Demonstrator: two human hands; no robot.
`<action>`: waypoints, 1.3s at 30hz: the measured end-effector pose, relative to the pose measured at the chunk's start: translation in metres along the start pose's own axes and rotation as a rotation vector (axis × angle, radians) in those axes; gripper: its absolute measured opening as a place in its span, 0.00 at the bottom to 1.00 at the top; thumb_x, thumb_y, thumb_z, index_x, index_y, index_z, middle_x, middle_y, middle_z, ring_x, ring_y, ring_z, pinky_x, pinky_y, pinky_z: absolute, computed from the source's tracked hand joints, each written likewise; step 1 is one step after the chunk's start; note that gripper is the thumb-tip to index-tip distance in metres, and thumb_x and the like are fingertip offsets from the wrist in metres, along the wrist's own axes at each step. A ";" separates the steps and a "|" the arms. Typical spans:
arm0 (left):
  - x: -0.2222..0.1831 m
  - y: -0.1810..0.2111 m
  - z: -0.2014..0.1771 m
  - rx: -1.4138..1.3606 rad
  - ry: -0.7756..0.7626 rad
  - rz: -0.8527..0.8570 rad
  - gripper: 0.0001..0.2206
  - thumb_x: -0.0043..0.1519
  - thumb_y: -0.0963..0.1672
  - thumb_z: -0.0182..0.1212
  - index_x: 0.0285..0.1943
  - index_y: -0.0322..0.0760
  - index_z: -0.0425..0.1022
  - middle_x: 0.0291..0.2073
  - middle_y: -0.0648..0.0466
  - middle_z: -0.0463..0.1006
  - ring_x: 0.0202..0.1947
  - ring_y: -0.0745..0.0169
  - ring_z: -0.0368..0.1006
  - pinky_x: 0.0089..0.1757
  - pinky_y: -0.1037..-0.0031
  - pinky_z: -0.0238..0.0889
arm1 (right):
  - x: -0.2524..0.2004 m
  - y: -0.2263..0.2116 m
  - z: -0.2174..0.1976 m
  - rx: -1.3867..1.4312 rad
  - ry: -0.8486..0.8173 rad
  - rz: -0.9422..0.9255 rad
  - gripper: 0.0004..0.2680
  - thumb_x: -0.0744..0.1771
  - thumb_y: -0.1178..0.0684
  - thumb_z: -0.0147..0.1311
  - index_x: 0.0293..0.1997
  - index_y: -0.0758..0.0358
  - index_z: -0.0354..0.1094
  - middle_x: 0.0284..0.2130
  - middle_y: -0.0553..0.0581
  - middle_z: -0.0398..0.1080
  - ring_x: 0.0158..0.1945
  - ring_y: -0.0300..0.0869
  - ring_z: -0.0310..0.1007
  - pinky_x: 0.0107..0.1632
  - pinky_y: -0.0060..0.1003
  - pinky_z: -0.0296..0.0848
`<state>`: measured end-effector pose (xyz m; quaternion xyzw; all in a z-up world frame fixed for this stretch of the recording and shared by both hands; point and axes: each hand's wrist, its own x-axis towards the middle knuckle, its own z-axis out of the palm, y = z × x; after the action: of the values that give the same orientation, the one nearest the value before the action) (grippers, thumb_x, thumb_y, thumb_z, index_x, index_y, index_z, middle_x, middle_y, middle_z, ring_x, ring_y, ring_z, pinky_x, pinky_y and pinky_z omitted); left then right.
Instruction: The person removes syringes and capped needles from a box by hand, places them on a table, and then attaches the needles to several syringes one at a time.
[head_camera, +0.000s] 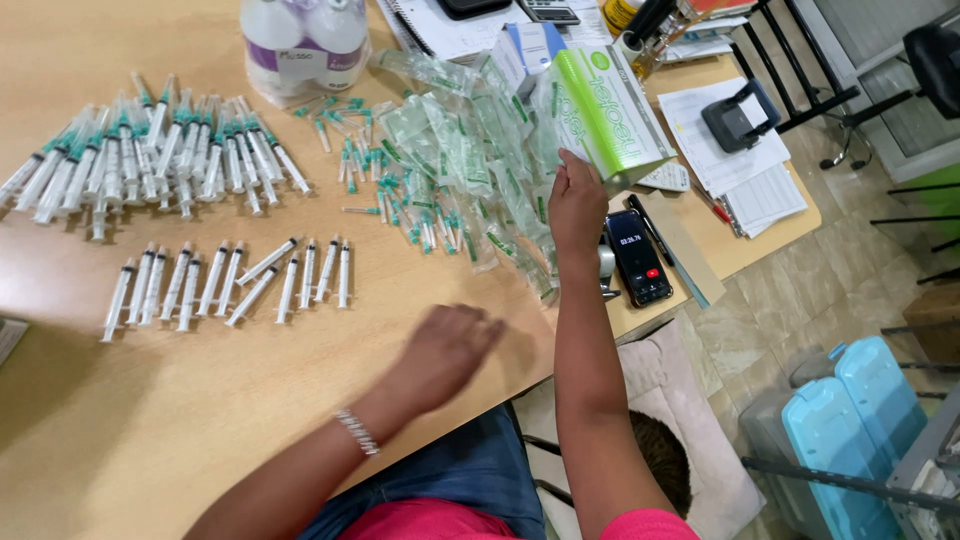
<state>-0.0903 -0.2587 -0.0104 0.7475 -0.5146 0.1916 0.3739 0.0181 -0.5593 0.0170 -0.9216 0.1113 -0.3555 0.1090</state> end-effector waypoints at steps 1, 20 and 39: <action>0.010 0.007 0.013 -0.007 -0.004 0.007 0.13 0.62 0.41 0.58 0.55 0.36 0.77 0.42 0.42 0.78 0.48 0.39 0.74 0.46 0.55 0.66 | -0.001 -0.007 -0.011 -0.007 0.003 0.008 0.11 0.72 0.56 0.50 0.61 0.51 0.71 0.47 0.53 0.76 0.53 0.51 0.77 0.52 0.49 0.80; 0.100 -0.017 0.094 0.233 -0.123 0.047 0.18 0.65 0.41 0.53 0.65 0.35 0.69 0.57 0.40 0.74 0.66 0.39 0.65 0.64 0.49 0.48 | -0.026 -0.040 -0.117 0.419 0.086 0.154 0.05 0.69 0.60 0.56 0.47 0.61 0.78 0.39 0.60 0.78 0.44 0.51 0.81 0.44 0.41 0.82; 0.015 -0.047 0.032 0.220 -0.162 -0.312 0.18 0.63 0.52 0.63 0.53 0.39 0.73 0.43 0.50 0.73 0.51 0.47 0.71 0.47 0.61 0.61 | -0.096 -0.051 -0.073 0.007 -0.198 0.128 0.12 0.70 0.52 0.53 0.62 0.50 0.69 0.46 0.61 0.79 0.48 0.55 0.80 0.49 0.52 0.78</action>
<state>-0.0445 -0.2836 -0.0382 0.8674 -0.3968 0.1256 0.2726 -0.0942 -0.4924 0.0238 -0.9428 0.1572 -0.2554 0.1453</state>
